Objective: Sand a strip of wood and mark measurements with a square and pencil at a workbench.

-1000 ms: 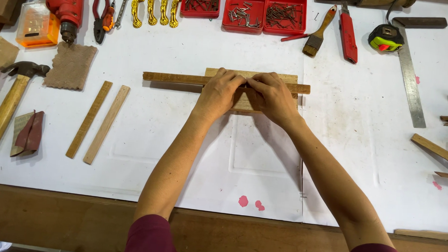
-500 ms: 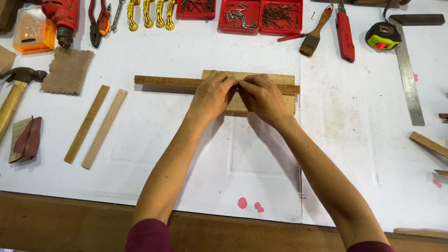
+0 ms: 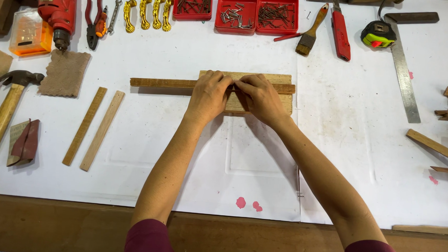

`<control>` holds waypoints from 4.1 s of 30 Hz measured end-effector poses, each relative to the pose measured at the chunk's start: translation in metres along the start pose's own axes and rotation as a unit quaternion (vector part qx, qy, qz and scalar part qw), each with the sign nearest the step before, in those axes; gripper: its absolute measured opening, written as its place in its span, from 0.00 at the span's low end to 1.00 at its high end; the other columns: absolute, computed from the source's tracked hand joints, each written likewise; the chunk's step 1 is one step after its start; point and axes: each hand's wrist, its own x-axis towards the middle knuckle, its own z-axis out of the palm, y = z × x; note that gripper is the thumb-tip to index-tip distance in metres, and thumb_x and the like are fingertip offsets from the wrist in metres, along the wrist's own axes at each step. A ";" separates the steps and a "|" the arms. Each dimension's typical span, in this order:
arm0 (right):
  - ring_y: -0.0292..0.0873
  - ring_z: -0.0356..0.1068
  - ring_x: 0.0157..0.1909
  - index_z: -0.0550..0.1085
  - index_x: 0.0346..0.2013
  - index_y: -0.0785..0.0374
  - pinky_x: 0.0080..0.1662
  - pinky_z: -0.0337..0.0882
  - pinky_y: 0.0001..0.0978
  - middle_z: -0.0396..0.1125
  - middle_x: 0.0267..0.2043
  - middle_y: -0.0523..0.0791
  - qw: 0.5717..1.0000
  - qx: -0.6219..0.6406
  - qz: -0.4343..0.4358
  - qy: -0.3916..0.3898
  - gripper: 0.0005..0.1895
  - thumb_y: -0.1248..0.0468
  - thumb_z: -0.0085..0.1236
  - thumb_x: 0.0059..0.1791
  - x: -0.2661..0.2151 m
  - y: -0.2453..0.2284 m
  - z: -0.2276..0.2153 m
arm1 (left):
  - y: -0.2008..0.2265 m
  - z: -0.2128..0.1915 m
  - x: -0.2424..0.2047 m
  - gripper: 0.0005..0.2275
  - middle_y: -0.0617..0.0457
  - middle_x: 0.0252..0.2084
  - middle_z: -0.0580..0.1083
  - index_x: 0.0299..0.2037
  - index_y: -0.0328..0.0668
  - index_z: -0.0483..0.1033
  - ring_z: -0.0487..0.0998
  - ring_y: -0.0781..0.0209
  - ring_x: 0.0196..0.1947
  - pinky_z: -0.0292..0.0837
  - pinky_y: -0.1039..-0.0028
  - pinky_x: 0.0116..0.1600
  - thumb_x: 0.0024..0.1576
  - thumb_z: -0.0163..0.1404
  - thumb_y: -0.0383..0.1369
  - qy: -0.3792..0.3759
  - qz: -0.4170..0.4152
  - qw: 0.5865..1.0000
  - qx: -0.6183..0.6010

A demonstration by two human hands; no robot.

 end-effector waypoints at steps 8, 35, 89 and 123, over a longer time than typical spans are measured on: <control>0.52 0.71 0.53 0.76 0.56 0.66 0.55 0.72 0.43 0.71 0.53 0.50 1.000 -0.010 0.008 0.022 0.22 0.69 0.66 0.46 -0.008 0.000 -0.025 | 0.020 0.002 0.014 0.12 0.52 0.42 0.76 0.44 0.42 0.78 0.76 0.54 0.46 0.70 0.53 0.58 0.49 0.62 0.28 0.035 0.040 0.998 0.020; 0.54 0.69 0.58 0.77 0.54 0.64 0.57 0.70 0.44 0.71 0.57 0.50 0.982 -0.087 0.150 0.080 0.18 0.65 0.65 0.49 -0.118 0.065 -0.163 | 0.184 0.085 0.087 0.11 0.50 0.42 0.76 0.46 0.39 0.76 0.77 0.51 0.44 0.73 0.60 0.49 0.54 0.58 0.26 -0.007 0.136 0.982 -0.132; 0.65 0.65 0.53 0.72 0.50 0.72 0.55 0.67 0.54 0.66 0.48 0.62 0.863 -0.168 0.462 0.112 0.22 0.68 0.63 0.42 -0.187 0.260 -0.210 | 0.325 0.242 0.240 0.09 0.60 0.52 0.74 0.47 0.47 0.76 0.72 0.49 0.57 0.80 0.64 0.48 0.57 0.53 0.28 -0.155 0.253 0.955 -0.030; 0.65 0.55 0.62 0.64 0.53 0.72 0.61 0.59 0.59 0.57 0.60 0.61 0.800 -0.070 0.586 0.104 0.25 0.67 0.58 0.44 -0.185 0.268 -0.204 | 0.339 0.223 0.269 0.11 0.66 0.51 0.72 0.47 0.62 0.77 0.69 0.58 0.57 0.77 0.69 0.53 0.59 0.49 0.30 -0.236 0.255 0.937 -0.031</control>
